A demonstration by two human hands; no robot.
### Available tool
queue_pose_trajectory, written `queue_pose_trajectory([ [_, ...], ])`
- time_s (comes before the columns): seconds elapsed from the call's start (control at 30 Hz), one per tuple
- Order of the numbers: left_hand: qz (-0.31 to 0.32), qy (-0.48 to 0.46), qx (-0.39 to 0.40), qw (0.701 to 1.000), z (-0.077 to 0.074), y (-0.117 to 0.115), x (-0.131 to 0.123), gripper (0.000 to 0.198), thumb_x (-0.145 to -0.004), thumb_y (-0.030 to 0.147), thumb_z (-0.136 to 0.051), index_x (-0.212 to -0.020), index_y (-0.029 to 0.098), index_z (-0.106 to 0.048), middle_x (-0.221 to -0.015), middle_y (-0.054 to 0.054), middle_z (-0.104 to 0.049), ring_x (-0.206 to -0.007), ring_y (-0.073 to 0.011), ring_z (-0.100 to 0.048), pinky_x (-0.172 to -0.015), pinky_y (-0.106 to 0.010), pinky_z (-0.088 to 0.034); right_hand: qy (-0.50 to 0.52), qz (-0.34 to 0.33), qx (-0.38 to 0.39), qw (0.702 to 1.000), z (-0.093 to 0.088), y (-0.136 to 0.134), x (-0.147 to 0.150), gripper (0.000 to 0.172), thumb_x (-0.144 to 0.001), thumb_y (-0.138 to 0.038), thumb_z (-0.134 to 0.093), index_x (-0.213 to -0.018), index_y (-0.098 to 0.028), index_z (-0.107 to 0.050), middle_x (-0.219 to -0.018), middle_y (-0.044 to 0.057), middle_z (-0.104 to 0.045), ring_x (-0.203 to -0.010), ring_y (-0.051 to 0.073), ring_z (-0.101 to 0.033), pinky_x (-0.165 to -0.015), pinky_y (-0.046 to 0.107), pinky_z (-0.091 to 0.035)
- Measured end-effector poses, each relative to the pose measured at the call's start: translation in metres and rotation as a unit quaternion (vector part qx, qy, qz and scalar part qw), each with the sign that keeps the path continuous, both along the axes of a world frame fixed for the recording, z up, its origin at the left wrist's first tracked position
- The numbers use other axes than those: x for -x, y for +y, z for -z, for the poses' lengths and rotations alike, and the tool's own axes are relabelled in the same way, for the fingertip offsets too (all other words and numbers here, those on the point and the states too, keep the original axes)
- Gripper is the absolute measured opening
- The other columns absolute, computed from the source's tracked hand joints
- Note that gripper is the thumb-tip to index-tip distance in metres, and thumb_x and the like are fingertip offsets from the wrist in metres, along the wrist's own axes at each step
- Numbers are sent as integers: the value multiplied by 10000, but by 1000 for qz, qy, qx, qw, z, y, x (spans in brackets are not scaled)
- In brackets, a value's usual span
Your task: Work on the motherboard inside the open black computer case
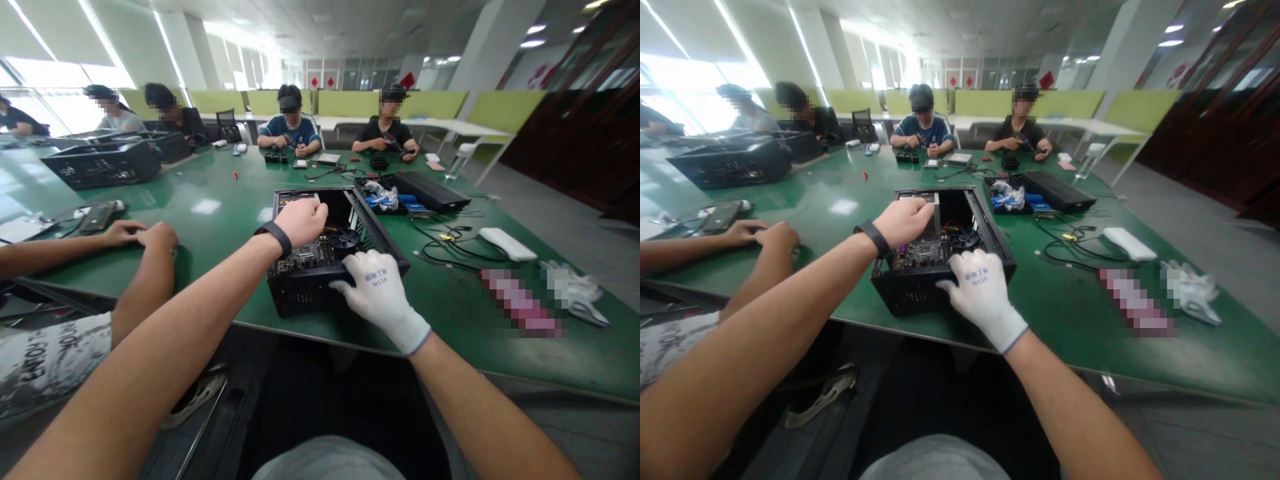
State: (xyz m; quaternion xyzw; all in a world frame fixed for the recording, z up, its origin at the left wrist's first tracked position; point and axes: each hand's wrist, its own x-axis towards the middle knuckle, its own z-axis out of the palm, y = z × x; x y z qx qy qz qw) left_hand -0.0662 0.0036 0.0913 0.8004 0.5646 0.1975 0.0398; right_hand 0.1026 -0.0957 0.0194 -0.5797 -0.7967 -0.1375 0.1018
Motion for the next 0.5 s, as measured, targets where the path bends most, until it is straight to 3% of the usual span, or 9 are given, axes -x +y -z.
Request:
queue_pose_trajectory([
  [0.2, -37, -54, -12, 998, 10, 1, 19, 405, -955, 401, -342, -719, 192, -597, -783, -78, -675, -751, -192, -601, -707, -290, -422, -5, 23, 5, 1000, -3, 111, 13, 507, -918, -585, -457, -1130, -145, -593, -1102, 166, -629, -1038, 282, -520, -828, 379, -319],
  [0.3, -45, -71, -1, 996, 15, 1, 26, 398, -950, 399, -345, -680, 198, -558, -749, -65, -660, -719, -181, -583, -674, -286, -402, -10, 35, 12, 999, -5, 161, 19, 517, -929, -575, -462, -1170, -134, -586, -1130, 144, -617, -1077, 259, -539, -903, 406, -388],
  [0.5, -67, -81, 20, 994, 22, -4, 45, 339, -924, 384, -367, -680, 206, -522, -722, -42, -632, -689, -173, -547, -651, -288, -381, -20, 60, 36, 997, -12, 228, 26, 438, -919, -492, -557, -1208, -164, -584, -1208, 89, -595, -1071, 207, -583, -934, 442, -481],
])
